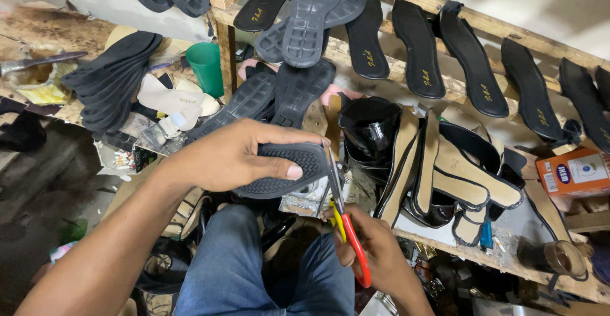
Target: The person trims the edges of a black rubber shoe sole using red-handled scissors. They hold the sole in their left hand and cut along the perimeter with their right hand, repeatedly rotating the sole to access different edges. Finished soles are placed on a nearby wooden shelf.
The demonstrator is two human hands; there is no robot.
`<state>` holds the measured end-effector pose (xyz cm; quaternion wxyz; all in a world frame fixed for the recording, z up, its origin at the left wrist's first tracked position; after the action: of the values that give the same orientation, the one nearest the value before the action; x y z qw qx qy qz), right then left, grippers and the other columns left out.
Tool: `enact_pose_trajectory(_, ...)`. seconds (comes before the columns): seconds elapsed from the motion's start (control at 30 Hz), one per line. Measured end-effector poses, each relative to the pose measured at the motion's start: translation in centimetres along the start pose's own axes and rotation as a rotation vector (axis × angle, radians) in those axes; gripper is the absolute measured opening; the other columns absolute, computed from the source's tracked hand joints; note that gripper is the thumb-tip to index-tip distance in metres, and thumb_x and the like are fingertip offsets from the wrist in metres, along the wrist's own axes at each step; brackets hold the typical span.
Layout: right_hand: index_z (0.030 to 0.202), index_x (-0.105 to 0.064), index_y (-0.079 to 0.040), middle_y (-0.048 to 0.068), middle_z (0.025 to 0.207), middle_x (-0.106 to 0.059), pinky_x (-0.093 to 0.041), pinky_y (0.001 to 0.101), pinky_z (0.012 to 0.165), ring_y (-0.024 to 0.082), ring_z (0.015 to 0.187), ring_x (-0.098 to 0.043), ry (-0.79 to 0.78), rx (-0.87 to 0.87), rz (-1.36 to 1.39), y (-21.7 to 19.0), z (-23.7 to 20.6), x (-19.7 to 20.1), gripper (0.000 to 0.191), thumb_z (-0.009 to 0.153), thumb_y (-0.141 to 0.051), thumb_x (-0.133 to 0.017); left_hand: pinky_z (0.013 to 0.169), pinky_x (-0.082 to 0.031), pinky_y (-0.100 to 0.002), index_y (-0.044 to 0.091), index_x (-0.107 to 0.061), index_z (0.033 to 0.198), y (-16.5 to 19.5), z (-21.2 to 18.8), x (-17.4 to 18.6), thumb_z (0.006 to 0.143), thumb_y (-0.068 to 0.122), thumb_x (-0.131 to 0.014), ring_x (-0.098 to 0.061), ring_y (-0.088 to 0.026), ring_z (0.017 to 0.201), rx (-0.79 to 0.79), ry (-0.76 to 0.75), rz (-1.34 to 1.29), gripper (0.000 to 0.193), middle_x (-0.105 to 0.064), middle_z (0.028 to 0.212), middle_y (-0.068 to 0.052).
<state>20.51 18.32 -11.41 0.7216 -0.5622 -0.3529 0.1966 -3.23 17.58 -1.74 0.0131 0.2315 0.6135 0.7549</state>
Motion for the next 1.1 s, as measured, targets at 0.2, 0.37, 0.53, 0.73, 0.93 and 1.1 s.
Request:
enact_pose_trajectory(0.2,0.118,-0.066,-0.001,0.002,0.068,-0.068,-0.050,0.0233,0.051,0.009,0.058,-0.064,0.078,-0.123,-0.012,1.8,0.1,0.6,0.026,0.092,-0.004,-0.062,0.099,-0.051,-0.029,0.010,-0.069,0.128,-0.8,0.2,0.3,0.086,0.018,-0.075,-0.070,-0.012,0.111,0.077,0.011,0.058,0.043,-0.078,0.119,-0.002)
enact_pose_trajectory(0.37,0.119,-0.065,-0.001,0.004,0.075,-0.065,-0.051,0.0236,0.052,0.010,0.059,-0.061,0.176,-0.287,0.135,3.9,0.4,-0.1,0.028,0.092,-0.007,-0.061,0.080,-0.059,-0.031,0.002,-0.068,0.112,0.2,-1.6,3.3,0.090,0.012,-0.077,-0.070,-0.014,0.092,0.019,0.787,0.074,0.025,-0.072,0.106,-0.004)
enact_pose_trajectory(0.53,0.118,-0.062,0.004,0.007,0.092,-0.065,-0.053,0.0262,0.057,0.012,0.065,-0.061,0.081,-0.112,0.346,3.3,0.0,-2.8,0.038,0.081,-0.004,-0.062,0.083,-0.063,-0.036,0.001,-0.047,0.122,-1.2,-8.2,2.4,0.088,0.000,-0.069,-0.078,-0.018,0.092,-0.131,1.133,-0.731,0.041,-0.073,0.108,-0.011)
enact_pose_trajectory(0.73,0.135,-0.045,0.013,0.026,0.118,-0.058,-0.044,0.0402,0.091,0.032,0.102,-0.059,0.302,0.502,-0.373,1.1,0.6,-4.4,0.068,0.100,-0.044,-0.060,0.089,-0.058,-0.037,0.002,-0.055,0.137,-5.2,-6.7,-7.9,0.079,-0.006,-0.075,-0.070,-0.019,0.106,0.164,0.420,-0.918,0.061,-0.070,0.118,-0.009)
enact_pose_trajectory(0.93,0.140,-0.049,0.008,0.014,0.108,-0.066,-0.054,0.0338,0.082,0.021,0.098,-0.067,0.010,0.029,0.312,3.8,0.5,-5.1,0.091,0.098,-0.073,-0.044,0.087,-0.062,-0.042,0.002,-0.053,0.133,-6.2,-4.7,-6.7,0.088,-0.002,-0.068,-0.071,-0.023,0.106,0.085,0.620,-0.930,0.048,-0.071,0.116,-0.010)
enact_pose_trajectory(1.1,0.150,-0.039,0.006,0.012,0.113,-0.064,-0.056,0.0358,0.090,0.021,0.106,-0.067,-0.069,0.029,0.301,2.9,-0.3,-6.2,0.106,0.090,-0.081,-0.042,0.085,-0.064,-0.048,0.014,-0.027,0.147,-6.3,-2.7,-5.1,0.090,-0.009,-0.062,-0.070,-0.029,0.108,-0.049,0.726,-0.947,0.071,-0.063,0.123,-0.014)
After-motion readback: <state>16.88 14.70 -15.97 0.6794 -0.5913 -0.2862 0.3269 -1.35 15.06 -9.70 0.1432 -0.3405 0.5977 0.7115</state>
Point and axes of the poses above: each hand's wrist, its own z-axis towards the middle knuckle, its own x-axis out of the back of the hand, y = z × x, the point moved 6 cm from there along z, towards the middle knuckle
